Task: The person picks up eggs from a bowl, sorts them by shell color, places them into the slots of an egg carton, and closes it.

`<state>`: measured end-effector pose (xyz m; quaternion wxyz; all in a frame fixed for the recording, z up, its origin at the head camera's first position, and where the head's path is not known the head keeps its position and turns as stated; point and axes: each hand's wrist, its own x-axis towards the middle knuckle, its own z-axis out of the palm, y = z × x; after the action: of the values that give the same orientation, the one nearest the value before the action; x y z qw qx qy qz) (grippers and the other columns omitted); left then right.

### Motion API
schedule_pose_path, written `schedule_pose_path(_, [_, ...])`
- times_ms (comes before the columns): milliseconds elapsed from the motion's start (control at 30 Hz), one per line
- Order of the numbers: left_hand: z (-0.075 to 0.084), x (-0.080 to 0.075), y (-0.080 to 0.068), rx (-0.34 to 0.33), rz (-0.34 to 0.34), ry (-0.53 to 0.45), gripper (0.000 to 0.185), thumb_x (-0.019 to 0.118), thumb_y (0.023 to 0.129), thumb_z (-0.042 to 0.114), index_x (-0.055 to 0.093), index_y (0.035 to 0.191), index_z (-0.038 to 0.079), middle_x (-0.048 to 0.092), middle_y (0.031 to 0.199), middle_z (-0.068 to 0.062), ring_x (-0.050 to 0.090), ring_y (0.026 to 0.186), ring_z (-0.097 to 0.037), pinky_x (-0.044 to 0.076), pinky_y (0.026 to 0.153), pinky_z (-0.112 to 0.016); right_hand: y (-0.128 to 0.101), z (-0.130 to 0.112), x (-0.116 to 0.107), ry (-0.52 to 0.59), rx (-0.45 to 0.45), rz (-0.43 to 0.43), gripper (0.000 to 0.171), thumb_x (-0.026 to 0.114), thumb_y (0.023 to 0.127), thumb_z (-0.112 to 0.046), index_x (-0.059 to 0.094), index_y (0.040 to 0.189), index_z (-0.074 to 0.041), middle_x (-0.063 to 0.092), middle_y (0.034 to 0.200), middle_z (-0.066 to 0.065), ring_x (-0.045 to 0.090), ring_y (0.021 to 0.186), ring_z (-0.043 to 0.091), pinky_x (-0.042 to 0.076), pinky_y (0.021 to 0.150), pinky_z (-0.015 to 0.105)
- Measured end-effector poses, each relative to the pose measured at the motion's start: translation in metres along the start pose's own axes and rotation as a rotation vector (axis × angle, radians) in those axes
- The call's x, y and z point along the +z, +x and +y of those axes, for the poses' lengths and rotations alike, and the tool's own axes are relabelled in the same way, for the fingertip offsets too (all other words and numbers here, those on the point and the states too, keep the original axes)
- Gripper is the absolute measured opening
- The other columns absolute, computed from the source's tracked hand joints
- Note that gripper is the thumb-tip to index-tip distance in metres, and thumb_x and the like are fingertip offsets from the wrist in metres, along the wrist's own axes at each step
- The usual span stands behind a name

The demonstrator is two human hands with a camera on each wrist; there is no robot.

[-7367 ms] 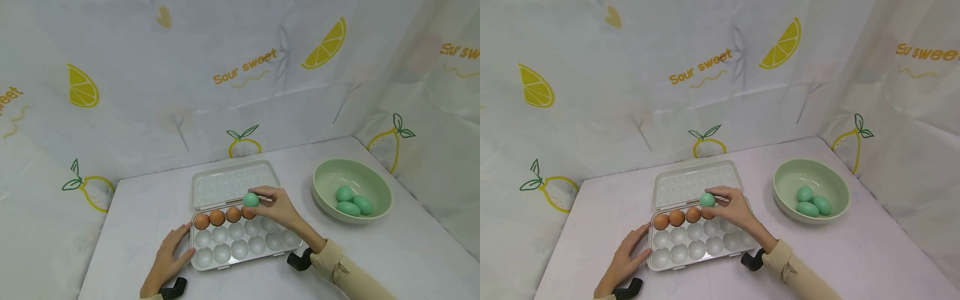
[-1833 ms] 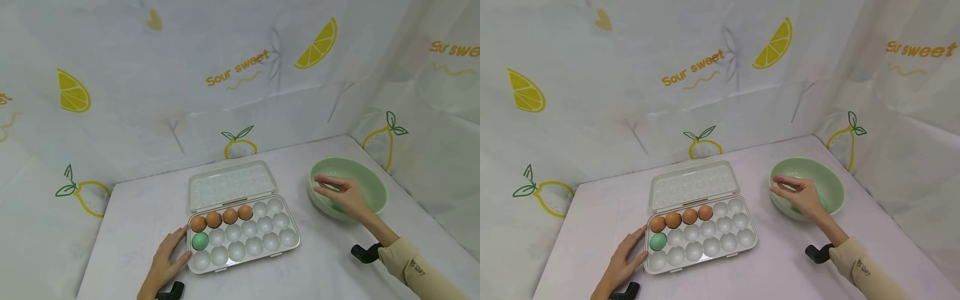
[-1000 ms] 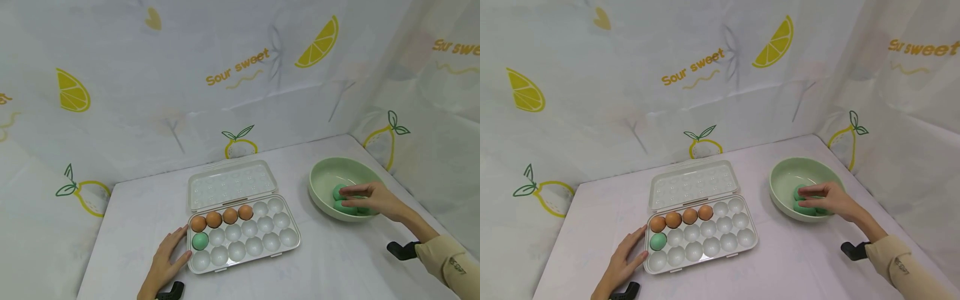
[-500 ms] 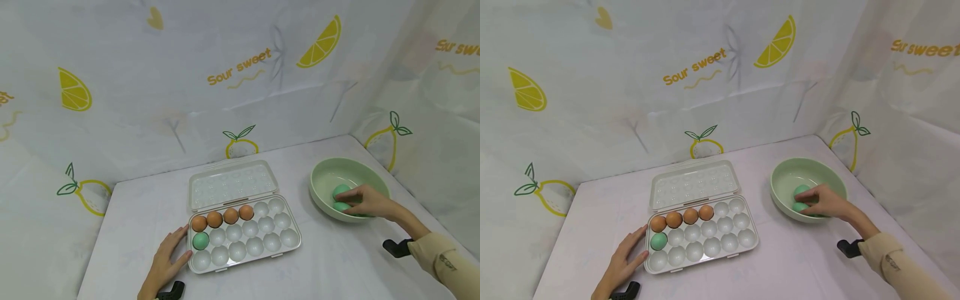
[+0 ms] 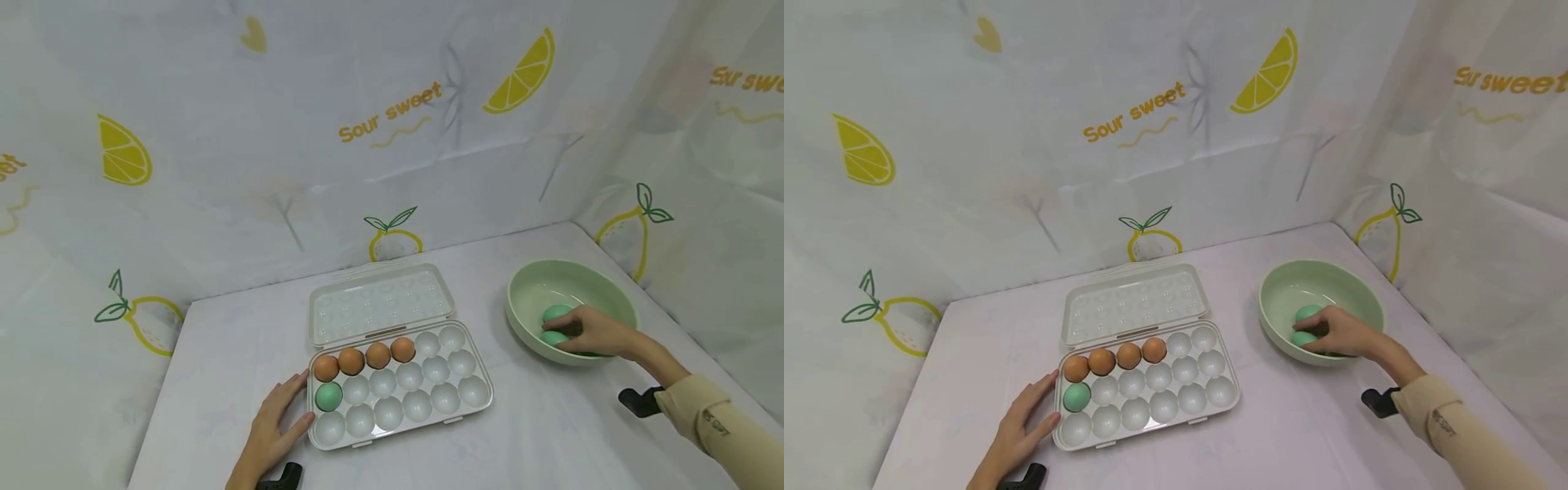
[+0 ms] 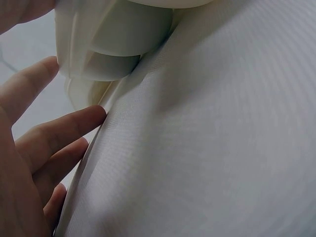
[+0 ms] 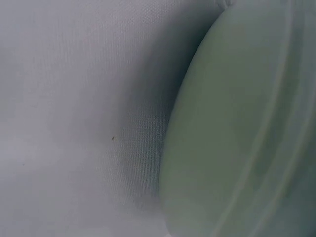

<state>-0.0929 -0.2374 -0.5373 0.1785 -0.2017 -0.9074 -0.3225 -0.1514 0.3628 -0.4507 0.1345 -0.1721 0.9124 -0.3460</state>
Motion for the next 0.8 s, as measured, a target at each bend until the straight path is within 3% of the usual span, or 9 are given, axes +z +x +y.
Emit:
schedule_pose_path(167, [0.0003, 0.0002, -0.001, 0.002, 0.005, 0.001, 0.072, 0.08, 0.079, 0.02, 0.057, 0.147, 0.019, 0.067, 0.14, -0.012, 0.056, 0.128, -0.031, 0.015, 0.121, -0.003, 0.0015, -0.0025, 0.0023, -0.074, 0.028, 0.012, 0.04, 0.082, 0.085, -0.027, 0.077, 0.117, -0.003, 0.074, 0.124, 0.016, 0.059, 0.121, 0.007, 0.045, 0.091, 0.008])
schedule_pose_path(233, [0.0003, 0.0004, -0.0013, 0.005, 0.009, -0.002, 0.072, 0.08, 0.079, 0.019, 0.057, 0.147, 0.019, 0.067, 0.139, -0.012, 0.056, 0.128, -0.031, 0.015, 0.121, -0.004, 0.0019, -0.0028, 0.0031, -0.081, 0.025, 0.015, 0.039, 0.082, 0.085, -0.027, 0.077, 0.117, -0.004, 0.074, 0.125, 0.016, 0.06, 0.122, 0.011, 0.045, 0.091, 0.007])
schedule_pose_path(333, [0.0003, 0.001, -0.0018, 0.011, 0.012, -0.006, 0.072, 0.08, 0.079, 0.019, 0.057, 0.147, 0.018, 0.067, 0.139, -0.012, 0.056, 0.128, -0.031, 0.015, 0.121, -0.004, 0.0021, -0.0024, 0.0044, -0.051, 0.004, 0.021, 0.04, 0.082, 0.086, -0.025, 0.076, 0.118, -0.001, 0.074, 0.123, 0.016, 0.058, 0.113, 0.0, 0.045, 0.084, 0.008])
schedule_pose_path(400, [0.0004, 0.0014, -0.0021, 0.013, 0.012, -0.006, 0.072, 0.08, 0.079, 0.018, 0.057, 0.147, 0.018, 0.067, 0.139, -0.012, 0.056, 0.128, -0.032, 0.015, 0.121, -0.004, 0.002, -0.0018, 0.0052, -0.01, -0.011, 0.029, 0.042, 0.081, 0.087, -0.022, 0.073, 0.121, 0.002, 0.076, 0.111, 0.014, 0.055, 0.095, -0.007, 0.045, 0.075, 0.011])
schedule_pose_path(467, [0.0007, 0.0016, -0.0023, 0.015, 0.012, -0.002, 0.072, 0.08, 0.079, 0.018, 0.057, 0.147, 0.017, 0.067, 0.139, -0.013, 0.056, 0.127, -0.033, 0.015, 0.121, -0.004, 0.0016, -0.0018, 0.0058, 0.031, -0.031, 0.05, 0.044, 0.08, 0.088, -0.019, 0.071, 0.124, 0.005, 0.075, 0.107, 0.011, 0.051, 0.082, -0.007, 0.044, 0.067, 0.015])
schedule_pose_path(533, [0.0011, 0.0015, -0.0024, 0.014, 0.013, 0.002, 0.072, 0.08, 0.079, 0.018, 0.057, 0.146, 0.017, 0.067, 0.138, -0.013, 0.056, 0.126, -0.034, 0.015, 0.121, -0.003, 0.0013, -0.0025, 0.0061, 0.051, -0.042, 0.078, 0.046, 0.08, 0.088, -0.018, 0.069, 0.126, 0.005, 0.074, 0.106, 0.011, 0.05, 0.08, -0.006, 0.043, 0.065, 0.016])
schedule_pose_path(633, [0.0018, 0.0008, -0.0021, 0.011, 0.013, 0.007, 0.071, 0.08, 0.079, 0.019, 0.057, 0.146, 0.017, 0.067, 0.138, -0.013, 0.056, 0.125, -0.036, 0.014, 0.12, -0.003, 0.0006, -0.0039, 0.0059, 0.055, -0.052, 0.116, 0.048, 0.081, 0.087, -0.019, 0.069, 0.127, 0.004, 0.074, 0.119, 0.016, 0.052, 0.088, -0.005, 0.043, 0.069, 0.016])
schedule_pose_path(800, [0.0026, 0.0, -0.0011, 0.007, 0.011, 0.009, 0.071, 0.08, 0.079, 0.019, 0.057, 0.147, 0.018, 0.067, 0.139, -0.012, 0.056, 0.126, -0.036, 0.014, 0.12, -0.003, -0.0006, -0.0049, 0.0059, 0.036, -0.042, 0.174, 0.049, 0.083, 0.085, -0.02, 0.07, 0.128, -0.001, 0.071, 0.129, 0.021, 0.049, 0.108, -0.018, 0.048, 0.082, 0.01])
